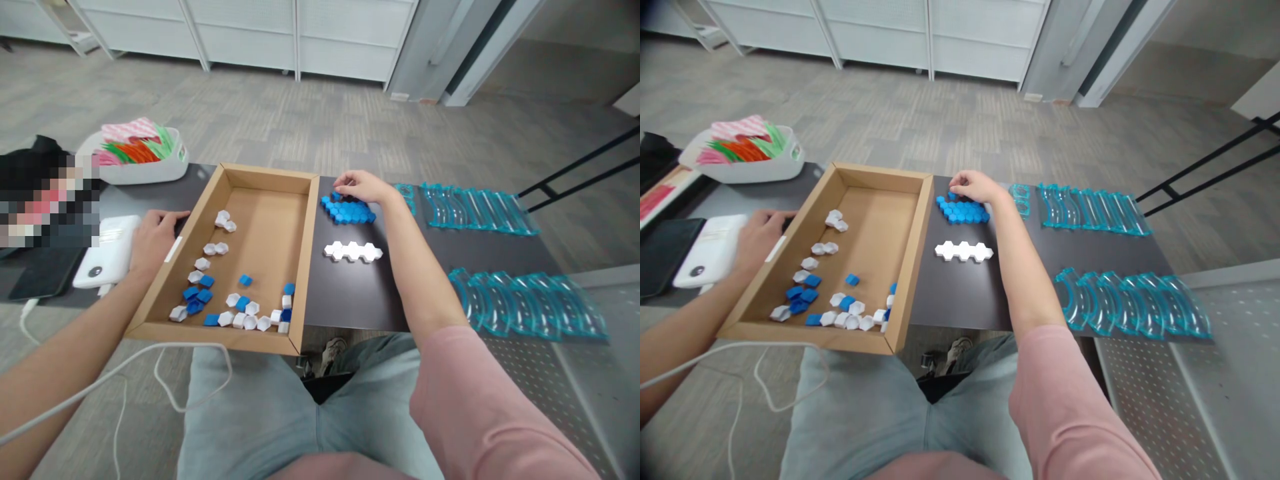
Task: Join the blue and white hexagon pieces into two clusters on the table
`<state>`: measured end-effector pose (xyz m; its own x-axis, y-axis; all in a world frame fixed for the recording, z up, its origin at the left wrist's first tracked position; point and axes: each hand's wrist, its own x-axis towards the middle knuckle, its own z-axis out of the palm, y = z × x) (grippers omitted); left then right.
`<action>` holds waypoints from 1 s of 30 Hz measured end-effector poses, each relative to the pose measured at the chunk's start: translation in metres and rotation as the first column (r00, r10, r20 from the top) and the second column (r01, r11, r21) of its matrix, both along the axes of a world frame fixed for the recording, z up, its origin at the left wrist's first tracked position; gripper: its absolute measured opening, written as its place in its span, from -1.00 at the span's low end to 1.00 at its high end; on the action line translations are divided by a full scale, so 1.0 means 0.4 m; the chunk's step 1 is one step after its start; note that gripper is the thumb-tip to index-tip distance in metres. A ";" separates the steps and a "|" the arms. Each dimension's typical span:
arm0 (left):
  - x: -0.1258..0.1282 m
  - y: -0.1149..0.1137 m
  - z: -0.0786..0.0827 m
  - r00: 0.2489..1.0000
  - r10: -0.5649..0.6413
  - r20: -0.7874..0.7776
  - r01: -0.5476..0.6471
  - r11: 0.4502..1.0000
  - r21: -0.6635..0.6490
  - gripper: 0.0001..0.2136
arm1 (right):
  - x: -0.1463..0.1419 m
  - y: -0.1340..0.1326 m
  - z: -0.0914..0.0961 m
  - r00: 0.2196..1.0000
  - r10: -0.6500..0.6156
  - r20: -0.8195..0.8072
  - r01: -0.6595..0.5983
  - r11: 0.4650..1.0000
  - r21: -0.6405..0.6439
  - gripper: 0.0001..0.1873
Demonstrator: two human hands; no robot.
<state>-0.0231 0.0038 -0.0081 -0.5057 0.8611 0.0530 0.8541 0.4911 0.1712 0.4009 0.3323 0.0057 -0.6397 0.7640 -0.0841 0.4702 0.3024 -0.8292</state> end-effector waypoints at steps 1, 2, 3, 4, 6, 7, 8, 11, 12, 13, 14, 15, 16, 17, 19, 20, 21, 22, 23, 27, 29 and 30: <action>0.002 0.000 0.000 1.000 0.006 0.002 -0.006 1.000 0.007 -0.36 | 0.000 0.000 -0.003 1.000 0.004 0.011 -0.004 1.000 -0.009 -0.80; 0.004 0.000 0.000 1.000 0.011 0.002 -0.011 1.000 0.011 -0.36 | 0.001 0.001 -0.006 1.000 0.010 0.018 -0.010 1.000 -0.021 -0.81; 0.005 0.000 0.001 1.000 0.016 0.000 -0.016 1.000 0.012 -0.36 | 0.001 0.001 -0.008 1.000 0.015 0.019 -0.014 0.999 -0.029 -0.81; 0.006 0.000 0.001 1.000 0.019 -0.003 -0.019 1.000 0.008 -0.36 | 0.001 0.002 -0.010 1.000 0.020 0.014 -0.020 0.999 -0.033 -0.81; 0.003 0.001 0.003 1.000 0.015 -0.007 -0.015 1.000 -0.008 -0.33 | 0.001 0.002 -0.013 1.000 0.026 -0.005 -0.027 0.999 -0.032 -0.79; 0.001 0.001 0.003 1.000 0.008 -0.007 -0.008 1.000 -0.016 -0.31 | 0.000 0.001 -0.014 0.999 0.031 -0.013 -0.031 0.999 -0.031 -0.79; -0.001 0.002 0.003 1.000 0.000 -0.006 0.000 1.000 -0.021 -0.30 | 0.000 0.000 -0.014 0.999 0.036 -0.020 -0.037 0.999 -0.034 -0.79; -0.007 0.002 0.001 1.000 -0.006 -0.009 0.006 1.000 -0.015 -0.30 | 0.001 -0.003 -0.011 0.999 0.033 -0.026 -0.035 0.998 -0.051 -0.80; -0.007 0.002 0.001 1.000 -0.003 -0.010 0.003 1.000 -0.012 -0.30 | 0.001 -0.004 -0.010 0.999 0.026 -0.024 -0.027 0.998 -0.054 -0.79; -0.008 0.001 0.001 1.000 -0.002 -0.011 0.002 1.000 -0.012 -0.30 | 0.002 -0.005 -0.009 1.000 0.017 -0.021 -0.019 0.998 -0.057 -0.78; -0.008 0.001 0.001 1.000 -0.002 -0.011 0.001 1.000 -0.016 -0.30 | 0.002 -0.006 -0.009 1.000 0.012 -0.018 -0.013 0.998 -0.060 -0.77; -0.009 0.001 0.001 1.000 -0.004 -0.008 0.004 1.000 -0.024 -0.29 | 0.003 -0.006 -0.008 1.000 0.014 -0.016 -0.015 0.998 -0.065 -0.76; -0.009 0.001 0.002 1.000 -0.006 -0.007 0.006 0.999 -0.031 -0.29 | 0.004 -0.006 -0.008 1.000 0.022 -0.016 -0.023 0.997 -0.071 -0.76; -0.009 0.001 0.003 1.000 -0.007 -0.007 0.007 0.999 -0.038 -0.28 | 0.004 -0.005 -0.008 0.999 0.034 -0.018 -0.035 0.997 -0.075 -0.77; -0.010 0.002 0.004 1.000 -0.011 -0.009 0.010 0.999 -0.047 -0.28 | 0.005 -0.003 -0.009 0.998 0.052 -0.026 -0.054 0.996 -0.074 -0.79; -0.010 0.002 0.004 1.000 -0.011 -0.010 0.010 0.999 -0.048 -0.28 | 0.006 -0.002 -0.010 0.998 0.054 -0.030 -0.056 0.996 -0.068 -0.80; -0.009 0.002 0.005 1.000 -0.008 -0.013 0.007 0.999 -0.047 -0.29 | 0.007 0.000 -0.011 0.998 0.054 -0.032 -0.056 0.996 -0.063 -0.82; -0.008 0.002 0.005 1.000 -0.006 -0.014 0.005 0.999 -0.047 -0.29 | 0.008 0.002 -0.012 0.998 0.053 -0.032 -0.054 0.997 -0.060 -0.83; -0.006 0.002 0.005 1.000 -0.003 -0.016 0.002 0.999 -0.046 -0.30 | 0.009 0.004 -0.014 0.998 0.051 -0.032 -0.052 0.997 -0.059 -0.84; 0.000 0.002 0.007 1.000 -0.001 -0.023 0.000 0.999 -0.053 -0.30 | 0.014 0.012 -0.024 0.997 0.065 -0.032 -0.067 0.996 -0.062 -0.79; 0.000 0.002 0.007 1.000 -0.003 -0.031 0.001 0.999 -0.048 -0.32 | 0.015 0.016 -0.028 0.996 0.081 -0.041 -0.084 0.994 -0.063 -0.75; -0.002 0.001 0.006 0.999 -0.002 -0.033 0.001 0.999 -0.043 -0.33 | 0.016 0.017 -0.030 0.995 0.087 -0.046 -0.090 0.994 -0.065 -0.75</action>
<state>-0.0237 0.0044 -0.0057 -0.5030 0.8637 0.0328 0.8597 0.4960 0.1217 0.4073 0.3392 -0.0063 -0.7089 0.6976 -0.1042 0.4077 0.2848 -0.8675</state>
